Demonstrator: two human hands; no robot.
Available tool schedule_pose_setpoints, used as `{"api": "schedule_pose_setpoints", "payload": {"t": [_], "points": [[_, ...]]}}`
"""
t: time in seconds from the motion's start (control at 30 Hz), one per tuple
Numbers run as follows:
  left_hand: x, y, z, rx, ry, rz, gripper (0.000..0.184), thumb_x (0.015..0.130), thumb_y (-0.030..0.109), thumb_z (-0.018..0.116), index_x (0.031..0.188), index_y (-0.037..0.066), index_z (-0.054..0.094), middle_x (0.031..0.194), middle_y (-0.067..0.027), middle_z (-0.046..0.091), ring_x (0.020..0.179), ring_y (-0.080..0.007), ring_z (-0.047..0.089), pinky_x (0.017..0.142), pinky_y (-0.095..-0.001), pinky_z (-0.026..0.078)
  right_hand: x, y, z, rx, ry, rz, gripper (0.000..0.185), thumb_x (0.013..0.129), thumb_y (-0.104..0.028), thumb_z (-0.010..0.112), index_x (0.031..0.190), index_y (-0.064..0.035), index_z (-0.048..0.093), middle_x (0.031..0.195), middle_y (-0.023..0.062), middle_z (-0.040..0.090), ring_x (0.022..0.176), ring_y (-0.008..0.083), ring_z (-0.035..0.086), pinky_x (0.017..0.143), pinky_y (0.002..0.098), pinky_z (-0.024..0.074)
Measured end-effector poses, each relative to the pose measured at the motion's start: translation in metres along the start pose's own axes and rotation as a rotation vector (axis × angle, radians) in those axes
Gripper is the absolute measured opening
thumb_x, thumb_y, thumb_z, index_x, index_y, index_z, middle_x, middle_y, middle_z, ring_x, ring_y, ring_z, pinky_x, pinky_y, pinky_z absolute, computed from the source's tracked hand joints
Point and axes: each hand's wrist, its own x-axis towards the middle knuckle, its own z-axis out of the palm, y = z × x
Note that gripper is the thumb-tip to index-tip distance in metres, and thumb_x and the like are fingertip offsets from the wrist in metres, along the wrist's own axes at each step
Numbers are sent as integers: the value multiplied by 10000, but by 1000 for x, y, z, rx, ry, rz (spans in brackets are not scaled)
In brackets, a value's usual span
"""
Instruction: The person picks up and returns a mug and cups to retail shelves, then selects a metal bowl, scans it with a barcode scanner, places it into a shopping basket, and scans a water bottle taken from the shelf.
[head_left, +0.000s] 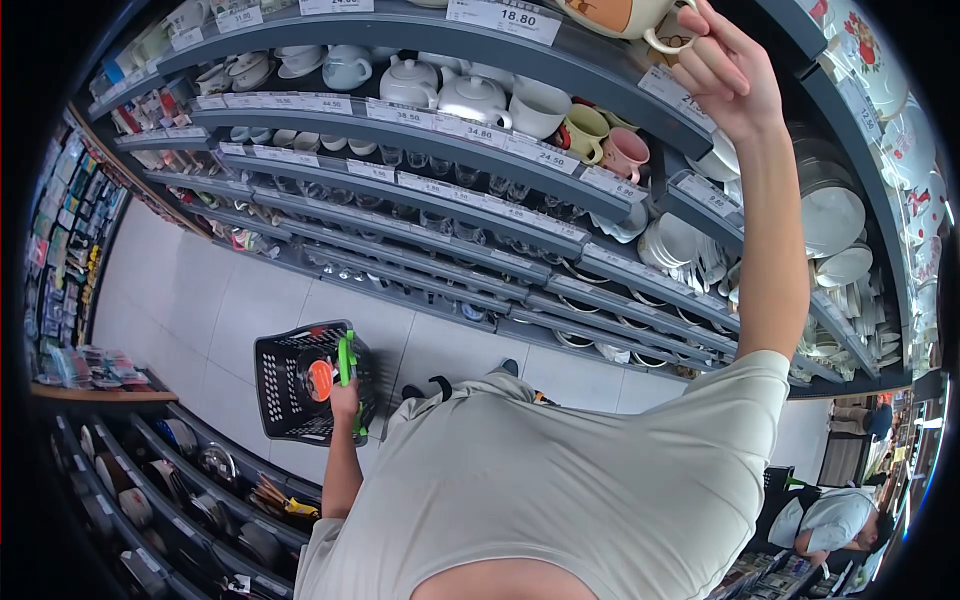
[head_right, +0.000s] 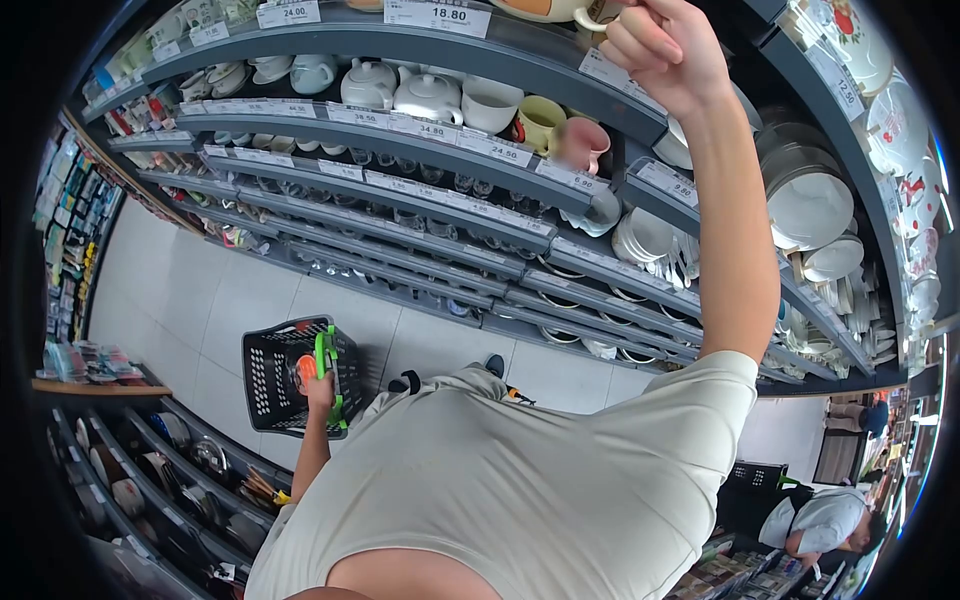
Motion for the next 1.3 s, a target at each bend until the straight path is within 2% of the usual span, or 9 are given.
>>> {"api": "schedule_pose_setpoints", "payload": {"t": [0.37, 0.47, 0.7, 0.8, 0.83, 0.97, 1.03, 1.17, 1.3], "points": [[-5, 8, -1, 43, 14, -46, 271, 794, 210, 581, 610, 12, 568, 519, -42, 519, 441, -157, 510, 467, -327, 387, -2, -7, 6, 54, -7, 67, 398, 1043, -272, 202, 792, -108, 463, 348, -95, 244, 323, 77, 177, 398, 237, 188], [-3, 5, -1, 75, 40, -8, 275, 798, 210, 576, 608, 10, 571, 518, -48, 524, 431, -162, 513, 456, -329, 390, 4, -7, -25, 218, -234, 148, 391, 1009, -343, 322, 863, -43, 526, 420, 0, 468, 360, 171, 421, 424, 289, 346], [10, -14, -4, 36, -31, -71, 286, 795, 237, 594, 655, -13, 586, 498, -62, 516, 439, -185, 542, 470, -352, 440, -17, -18, 0, 25, -204, 163, 365, 1049, -292, 155, 832, -99, 376, 340, -69, 307, 319, 80, 184, 377, 230, 171], [1, -1, -8, 127, -53, -97, 302, 793, 257, 618, 849, -40, 601, 599, -126, 582, 569, -267, 611, 612, -410, 494, -29, -13, 4, 77, -239, 170, 367, 1047, -294, 134, 839, -100, 366, 341, -67, 316, 314, 91, 184, 379, 236, 180], [-3, 5, -8, 258, 10, -30, 339, 787, 262, 630, 927, -42, 578, 694, -160, 596, 658, -295, 615, 672, -431, 489, -32, -9, 0, 169, -312, 183, 365, 1031, -324, 289, 823, -74, 455, 396, -57, 405, 344, 63, 303, 387, 214, 226], [-32, 55, -16, 819, 234, 363, 667, 754, 304, 678, 1258, -39, 407, 1179, -279, 527, 1103, -401, 515, 937, -479, 413, -61, 4, 25, 94, -271, 203, 396, 1044, -311, 160, 755, -118, 351, 348, -77, 305, 293, 74, 191, 366, 232, 157], [-65, 152, -19, 604, 232, 551, 707, 762, 301, 679, 1302, -51, 388, 1278, -252, 487, 1146, -416, 484, 962, -459, 403, -72, 17, 36, 138, -341, 240, 413, 1045, -304, 164, 736, -104, 351, 347, -67, 309, 286, 64, 189, 349, 228, 168], [-142, 321, -21, -453, -519, 765, 723, 846, 347, 638, 1397, 2, 321, 1423, -198, 391, 1292, -309, 424, 1025, -433, 372, -96, 64, 61, 206, -391, 360, 411, 1042, -279, 236, 707, -81, 368, 362, -45, 340, 287, 46, 225, 326, 221, 188], [-175, 368, -16, -669, -954, 851, 1228, 565, 582, 823, 1446, -13, 208, 1468, -174, 308, 1362, -278, 315, 1068, -423, 321, -121, 122, 85, 315, -442, 515, 399, 1033, -288, 316, 718, -57, 398, 367, -38, 341, 289, 37, 242, 333, 219, 205]]}}
